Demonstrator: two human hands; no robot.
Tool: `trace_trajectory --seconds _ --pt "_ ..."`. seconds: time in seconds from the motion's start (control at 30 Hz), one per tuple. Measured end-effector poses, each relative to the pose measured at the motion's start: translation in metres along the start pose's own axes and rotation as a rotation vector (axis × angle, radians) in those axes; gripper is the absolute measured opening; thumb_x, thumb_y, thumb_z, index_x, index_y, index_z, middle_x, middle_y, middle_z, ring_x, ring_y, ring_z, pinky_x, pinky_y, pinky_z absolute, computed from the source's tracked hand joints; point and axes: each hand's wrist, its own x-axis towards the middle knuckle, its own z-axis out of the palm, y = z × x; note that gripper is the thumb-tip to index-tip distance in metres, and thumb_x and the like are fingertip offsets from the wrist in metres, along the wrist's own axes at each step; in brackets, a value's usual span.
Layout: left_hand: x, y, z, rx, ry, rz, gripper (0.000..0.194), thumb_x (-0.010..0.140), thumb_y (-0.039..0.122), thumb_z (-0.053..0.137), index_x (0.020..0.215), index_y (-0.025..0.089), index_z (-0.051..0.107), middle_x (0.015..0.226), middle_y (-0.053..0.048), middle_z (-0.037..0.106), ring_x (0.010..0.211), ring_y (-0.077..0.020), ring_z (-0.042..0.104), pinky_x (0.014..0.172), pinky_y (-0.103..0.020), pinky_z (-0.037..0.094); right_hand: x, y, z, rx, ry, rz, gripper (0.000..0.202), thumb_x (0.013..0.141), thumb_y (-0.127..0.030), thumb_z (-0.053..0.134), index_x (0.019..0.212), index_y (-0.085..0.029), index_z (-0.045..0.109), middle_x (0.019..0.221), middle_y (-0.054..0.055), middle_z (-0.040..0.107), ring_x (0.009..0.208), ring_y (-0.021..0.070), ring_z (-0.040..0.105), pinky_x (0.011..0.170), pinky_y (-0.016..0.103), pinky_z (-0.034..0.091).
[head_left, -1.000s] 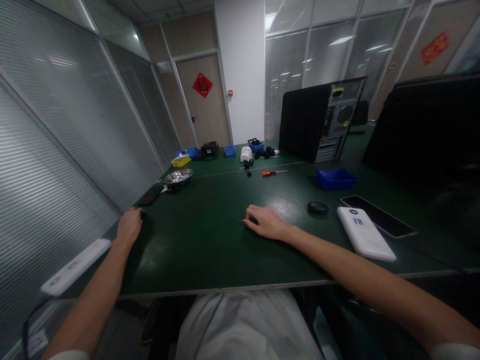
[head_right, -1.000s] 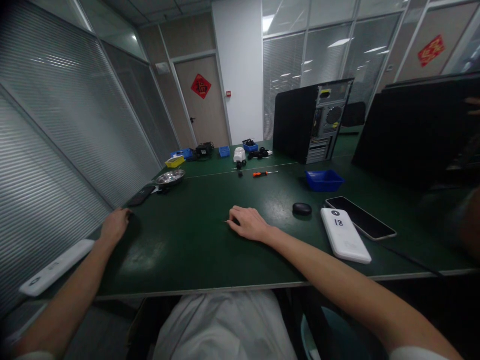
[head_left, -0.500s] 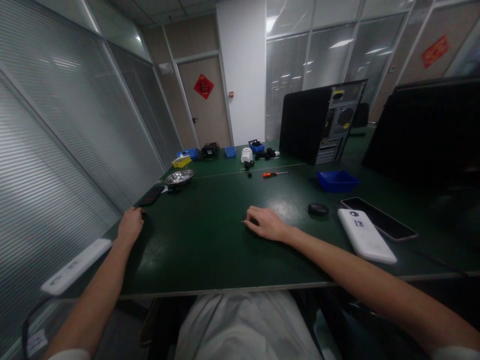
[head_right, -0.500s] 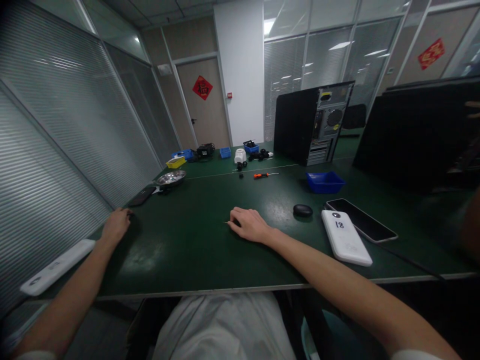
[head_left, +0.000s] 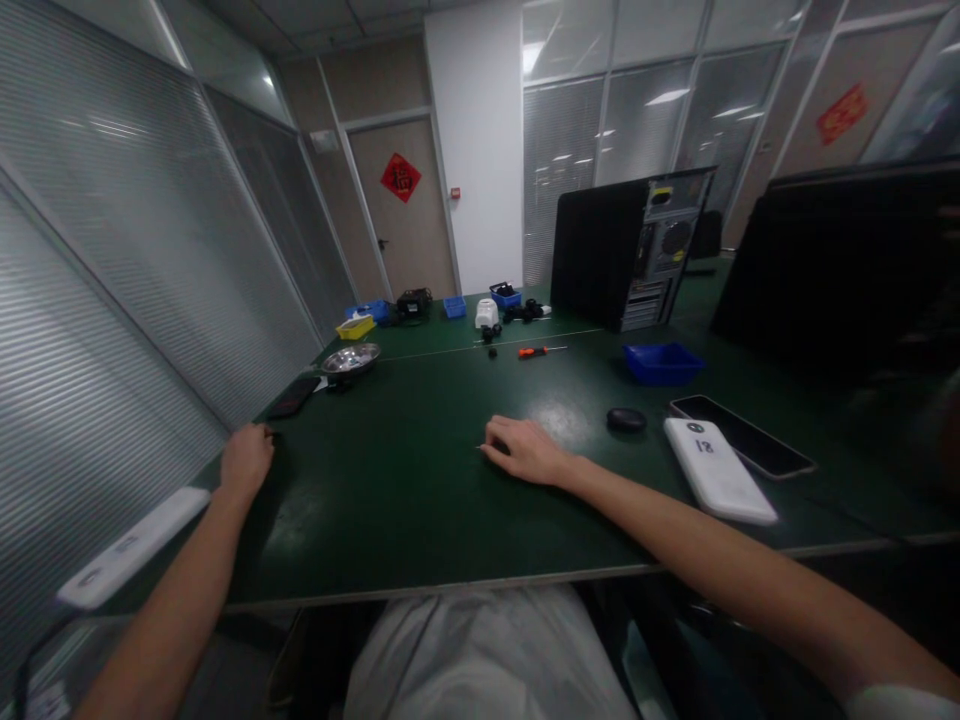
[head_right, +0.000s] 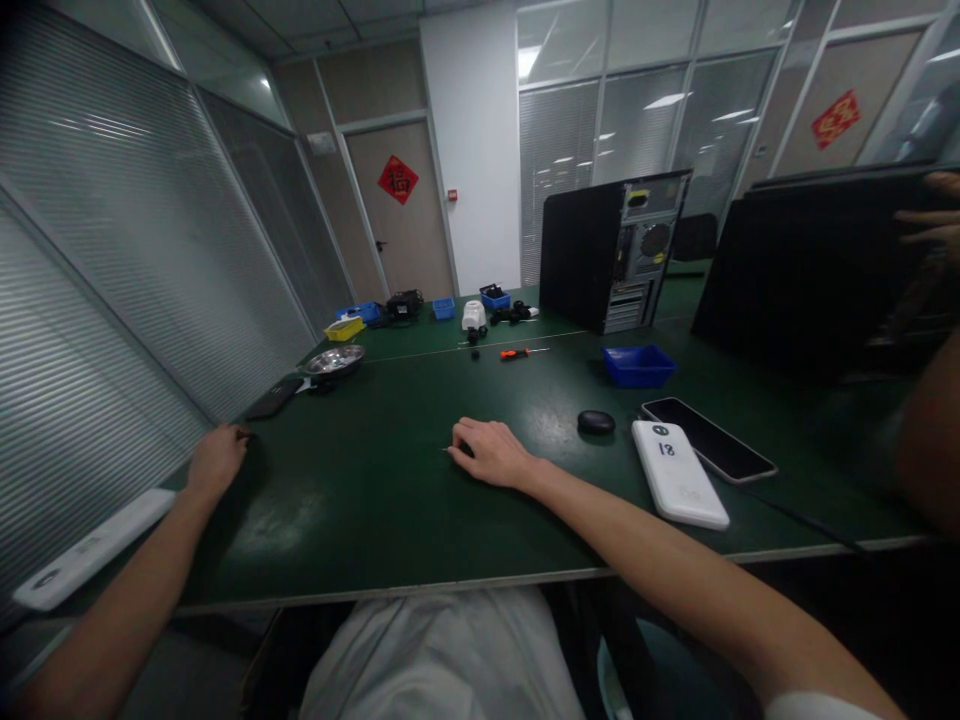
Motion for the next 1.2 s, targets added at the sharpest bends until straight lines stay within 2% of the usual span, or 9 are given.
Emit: trace_trajectory --seconds 0.13,0.23,0.3,0.43,0.5,0.6,0.7,0.97,1.2 --pt "0.004 -0.002 -0.004 -0.099 0.0 -0.066 0.036 0.088 0.023 0.049 0.107 0.008 0.077 0.109 -0.018 0.074 0.105 -0.0352 0.066 0.094 -0.043 0.049 -0.001 -0.003 -0.003 0.004 -0.008 0.007 0.018 0.101 -0.036 0.056 0.1 -0.019 0.062 0.1 0.003 0.064 0.079 0.0134 0.057 0.066 0.025 0.035" --pt "0.003 0.027 -0.01 -0.21 -0.044 -0.006 0.034 0.091 0.026 0.054 0.111 0.011 0.077 0.115 -0.014 0.073 0.108 -0.0313 0.066 0.098 -0.039 0.048 -0.001 -0.004 -0.004 0.004 -0.012 0.014 0.018 0.101 -0.036 0.055 0.099 -0.019 0.062 0.1 0.003 0.064 0.078 0.0134 0.057 0.065 0.025 0.035" --pt "-0.007 0.069 -0.016 -0.357 -0.112 0.122 0.032 0.092 0.027 0.057 0.113 0.014 0.076 0.12 -0.011 0.072 0.109 -0.0269 0.066 0.099 -0.035 0.049 -0.001 -0.005 -0.003 0.009 -0.011 0.017 0.019 0.101 -0.036 0.054 0.099 -0.019 0.061 0.1 0.003 0.064 0.078 0.0134 0.057 0.065 0.025 0.035" --pt "-0.046 0.184 -0.028 -0.674 -0.282 0.558 0.03 0.095 0.03 0.059 0.12 0.02 0.074 0.12 -0.009 0.07 0.108 -0.0224 0.065 0.094 -0.034 0.052 -0.001 -0.004 -0.001 -0.001 -0.008 0.033 0.018 0.101 -0.036 0.054 0.099 -0.019 0.061 0.1 0.003 0.063 0.079 0.0137 0.057 0.066 0.026 0.035" --pt "-0.066 0.235 -0.03 -0.783 -0.294 0.744 0.028 0.096 0.028 0.06 0.118 0.021 0.074 0.114 -0.008 0.07 0.104 -0.0196 0.066 0.093 -0.032 0.051 0.0 -0.004 0.001 -0.014 -0.009 0.039 0.018 0.101 -0.036 0.055 0.1 -0.019 0.061 0.1 0.003 0.063 0.079 0.0139 0.058 0.066 0.026 0.035" --pt "-0.087 0.281 -0.027 -0.921 -0.314 0.812 0.031 0.094 0.025 0.063 0.123 0.02 0.072 0.108 -0.009 0.069 0.096 -0.0176 0.066 0.087 -0.031 0.053 0.0 -0.003 0.003 -0.041 -0.006 0.044 0.016 0.099 -0.035 0.057 0.099 -0.019 0.062 0.099 0.003 0.063 0.08 0.0141 0.058 0.067 0.026 0.033" --pt "-0.093 0.293 -0.023 -1.002 -0.33 0.772 0.034 0.093 0.025 0.065 0.126 0.018 0.07 0.108 -0.01 0.068 0.092 -0.0172 0.065 0.082 -0.03 0.054 0.001 -0.003 0.004 -0.054 -0.005 0.042 0.016 0.099 -0.035 0.058 0.099 -0.02 0.062 0.099 0.003 0.064 0.078 0.0138 0.057 0.066 0.027 0.032" --pt "-0.097 0.288 -0.03 -0.953 -0.272 0.804 0.021 0.094 0.025 0.066 0.11 0.019 0.077 0.107 -0.011 0.07 0.097 -0.0204 0.065 0.089 -0.034 0.051 0.002 -0.003 0.004 -0.078 -0.009 0.056 0.014 0.099 -0.034 0.057 0.098 -0.02 0.062 0.098 0.003 0.063 0.078 0.0144 0.057 0.064 0.027 0.031" --pt "-0.099 0.29 -0.026 -0.957 -0.263 0.78 0.023 0.092 0.025 0.068 0.113 0.02 0.077 0.106 -0.009 0.071 0.095 -0.0194 0.066 0.087 -0.031 0.051 0.002 -0.006 0.003 -0.108 -0.018 0.017 0.016 0.099 -0.036 0.057 0.099 -0.021 0.063 0.1 0.003 0.063 0.077 0.0145 0.056 0.062 0.027 0.029"
